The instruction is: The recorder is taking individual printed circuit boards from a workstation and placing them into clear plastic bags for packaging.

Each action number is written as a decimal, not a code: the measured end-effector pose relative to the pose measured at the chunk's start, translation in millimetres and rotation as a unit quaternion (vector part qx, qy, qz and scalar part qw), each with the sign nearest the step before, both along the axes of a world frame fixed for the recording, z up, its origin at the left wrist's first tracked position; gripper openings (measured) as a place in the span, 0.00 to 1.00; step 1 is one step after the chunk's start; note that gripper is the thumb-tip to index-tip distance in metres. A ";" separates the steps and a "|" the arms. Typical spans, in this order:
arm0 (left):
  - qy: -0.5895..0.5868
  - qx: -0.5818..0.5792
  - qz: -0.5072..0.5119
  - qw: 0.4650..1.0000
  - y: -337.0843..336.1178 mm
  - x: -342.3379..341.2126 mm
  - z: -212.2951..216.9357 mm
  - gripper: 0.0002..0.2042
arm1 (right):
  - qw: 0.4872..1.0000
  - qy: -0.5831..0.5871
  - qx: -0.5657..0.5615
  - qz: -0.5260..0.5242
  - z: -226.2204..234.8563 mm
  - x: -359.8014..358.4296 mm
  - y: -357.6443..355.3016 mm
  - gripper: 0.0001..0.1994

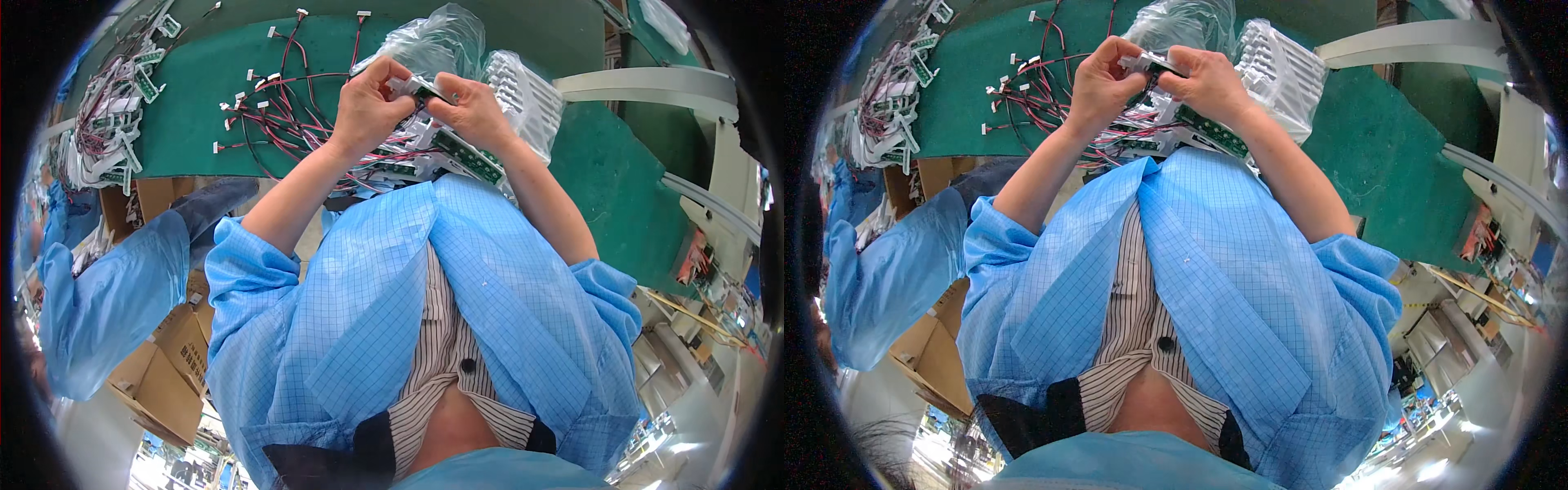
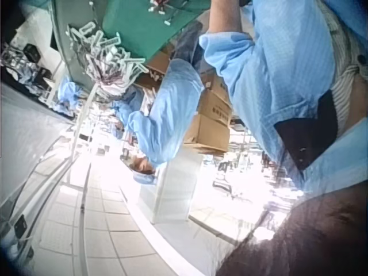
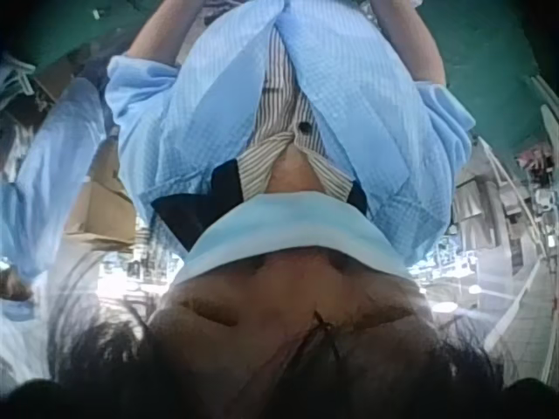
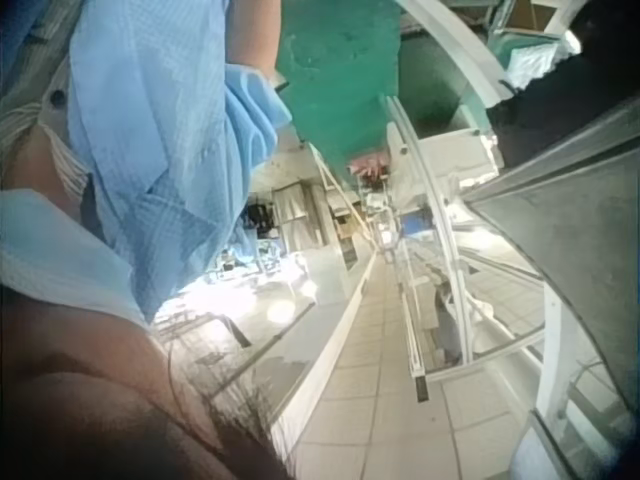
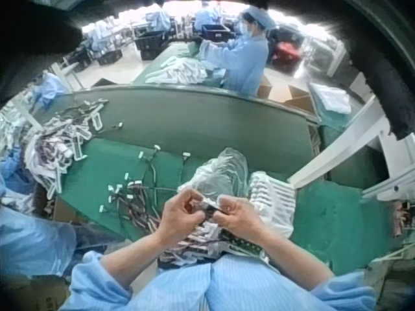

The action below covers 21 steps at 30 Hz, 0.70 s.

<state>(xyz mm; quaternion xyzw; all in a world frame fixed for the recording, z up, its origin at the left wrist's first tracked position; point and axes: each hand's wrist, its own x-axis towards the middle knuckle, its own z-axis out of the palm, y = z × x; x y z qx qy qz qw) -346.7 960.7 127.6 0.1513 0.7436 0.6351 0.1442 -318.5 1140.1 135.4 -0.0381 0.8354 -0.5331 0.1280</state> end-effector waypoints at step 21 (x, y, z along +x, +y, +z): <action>0.044 -0.175 -0.142 0.973 -38.2 -40.2 48.0 0.10 | 0.978 0.104 0.178 0.020 43.0 -1.8 46.5 0.21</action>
